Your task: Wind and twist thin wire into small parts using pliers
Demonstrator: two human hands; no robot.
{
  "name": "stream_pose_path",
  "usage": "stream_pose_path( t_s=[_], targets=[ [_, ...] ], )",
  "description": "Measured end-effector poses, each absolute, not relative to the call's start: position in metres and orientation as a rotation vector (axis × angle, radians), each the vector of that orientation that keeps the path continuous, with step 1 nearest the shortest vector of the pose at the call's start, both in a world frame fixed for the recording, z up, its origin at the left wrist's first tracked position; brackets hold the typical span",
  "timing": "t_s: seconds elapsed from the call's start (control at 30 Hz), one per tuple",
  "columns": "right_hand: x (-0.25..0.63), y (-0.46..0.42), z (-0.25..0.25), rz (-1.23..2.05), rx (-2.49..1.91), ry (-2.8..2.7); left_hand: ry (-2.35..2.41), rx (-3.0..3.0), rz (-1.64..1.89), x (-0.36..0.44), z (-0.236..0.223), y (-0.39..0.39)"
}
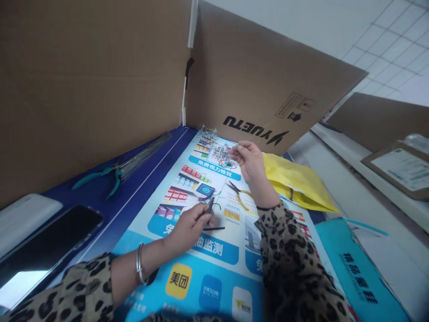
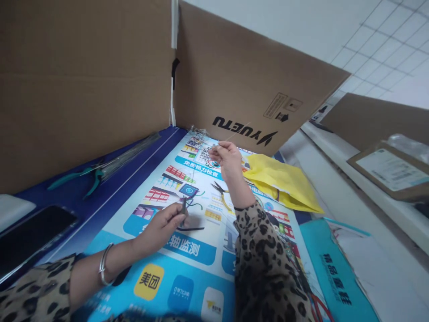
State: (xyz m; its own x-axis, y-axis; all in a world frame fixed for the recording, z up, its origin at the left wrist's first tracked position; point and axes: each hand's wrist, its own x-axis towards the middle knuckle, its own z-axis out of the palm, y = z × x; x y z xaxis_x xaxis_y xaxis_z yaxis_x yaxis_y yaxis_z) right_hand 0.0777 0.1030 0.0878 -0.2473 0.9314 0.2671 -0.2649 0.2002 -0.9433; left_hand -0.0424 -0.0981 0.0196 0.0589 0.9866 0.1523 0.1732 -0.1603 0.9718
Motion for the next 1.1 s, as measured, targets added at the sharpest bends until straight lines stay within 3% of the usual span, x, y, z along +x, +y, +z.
stream_pose_path(
  t_s=[0.33,0.67,0.87,1.1],
  targets=[
    [-0.049,0.082,0.043,1.872,-0.82,-1.374,1.228,1.377,1.337,-0.045,0.018,-0.095],
    [-0.093,0.077,0.01,1.972,-0.946,-1.578,1.266,1.36,1.388,-0.047,0.012,-0.091],
    [-0.073,0.075,0.024,1.868,-1.005,-1.827,1.271,1.359,1.384,-0.048,0.013,-0.091],
    [0.045,0.064,0.064,1.636,-1.056,-2.101,1.316,1.359,1.351,-0.049,0.01,-0.088]
  ],
)
